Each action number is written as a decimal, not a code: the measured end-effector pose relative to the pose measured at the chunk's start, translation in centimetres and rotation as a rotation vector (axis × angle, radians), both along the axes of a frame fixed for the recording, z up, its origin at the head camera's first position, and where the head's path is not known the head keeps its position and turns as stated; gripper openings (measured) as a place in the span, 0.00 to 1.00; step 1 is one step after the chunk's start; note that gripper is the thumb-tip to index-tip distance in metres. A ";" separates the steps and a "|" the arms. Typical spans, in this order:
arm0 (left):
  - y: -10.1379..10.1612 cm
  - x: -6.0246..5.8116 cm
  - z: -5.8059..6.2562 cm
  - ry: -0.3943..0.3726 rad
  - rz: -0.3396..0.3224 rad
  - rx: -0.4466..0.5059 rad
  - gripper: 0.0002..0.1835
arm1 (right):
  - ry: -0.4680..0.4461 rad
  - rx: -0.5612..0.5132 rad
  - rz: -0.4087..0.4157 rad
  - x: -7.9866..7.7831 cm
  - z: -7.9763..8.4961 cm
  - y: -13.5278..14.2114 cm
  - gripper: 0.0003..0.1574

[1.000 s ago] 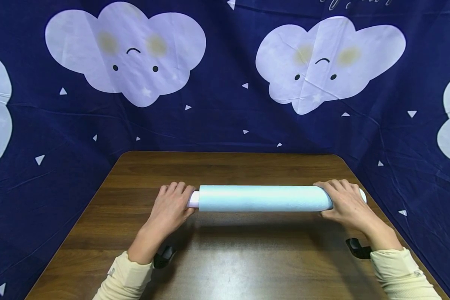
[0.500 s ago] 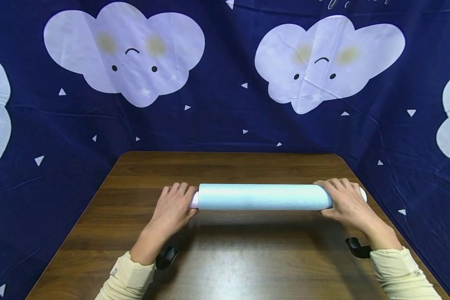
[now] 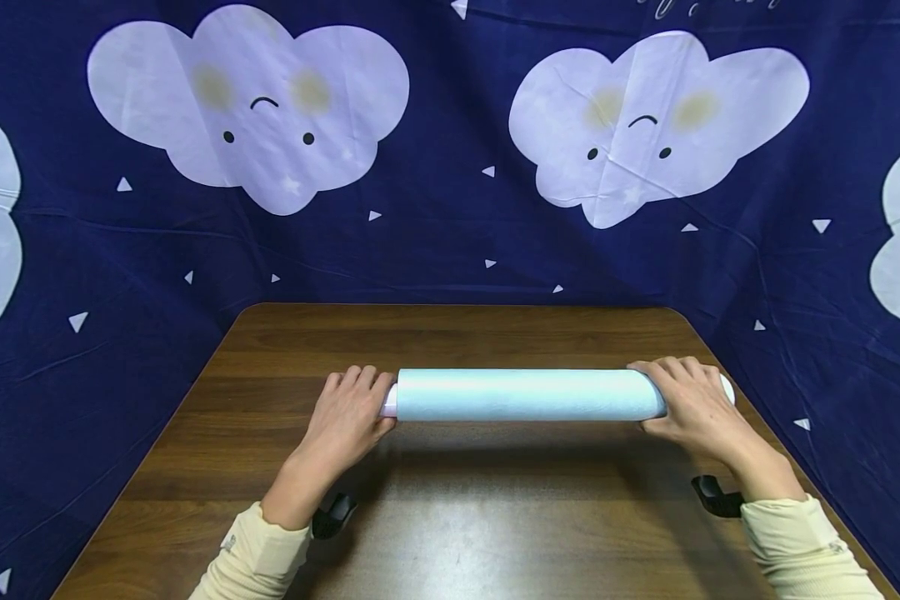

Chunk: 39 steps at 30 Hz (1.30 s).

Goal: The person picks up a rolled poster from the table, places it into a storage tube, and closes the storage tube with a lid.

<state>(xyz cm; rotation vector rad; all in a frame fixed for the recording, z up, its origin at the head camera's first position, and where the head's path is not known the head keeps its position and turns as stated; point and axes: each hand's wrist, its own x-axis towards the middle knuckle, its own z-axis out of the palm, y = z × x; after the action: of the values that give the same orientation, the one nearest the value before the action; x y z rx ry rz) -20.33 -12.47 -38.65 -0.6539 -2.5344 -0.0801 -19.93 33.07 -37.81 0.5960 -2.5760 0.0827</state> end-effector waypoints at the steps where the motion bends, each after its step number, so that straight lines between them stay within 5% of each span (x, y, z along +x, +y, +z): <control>1: 0.0 0.0 0.0 -0.003 0.001 -0.001 0.27 | 0.000 0.001 0.001 0.0 0.0 0.0 0.48; 39: -1.7 0.4 0.7 -0.036 0.013 0.060 0.33 | -0.001 0.005 0.009 0.2 0.1 0.1 0.49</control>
<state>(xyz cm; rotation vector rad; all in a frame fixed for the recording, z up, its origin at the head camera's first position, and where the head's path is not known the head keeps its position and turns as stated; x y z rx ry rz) -19.90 -14.15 -37.92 -0.6171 -2.5597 -0.1638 -19.73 33.15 -37.75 0.6093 -2.5758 0.0804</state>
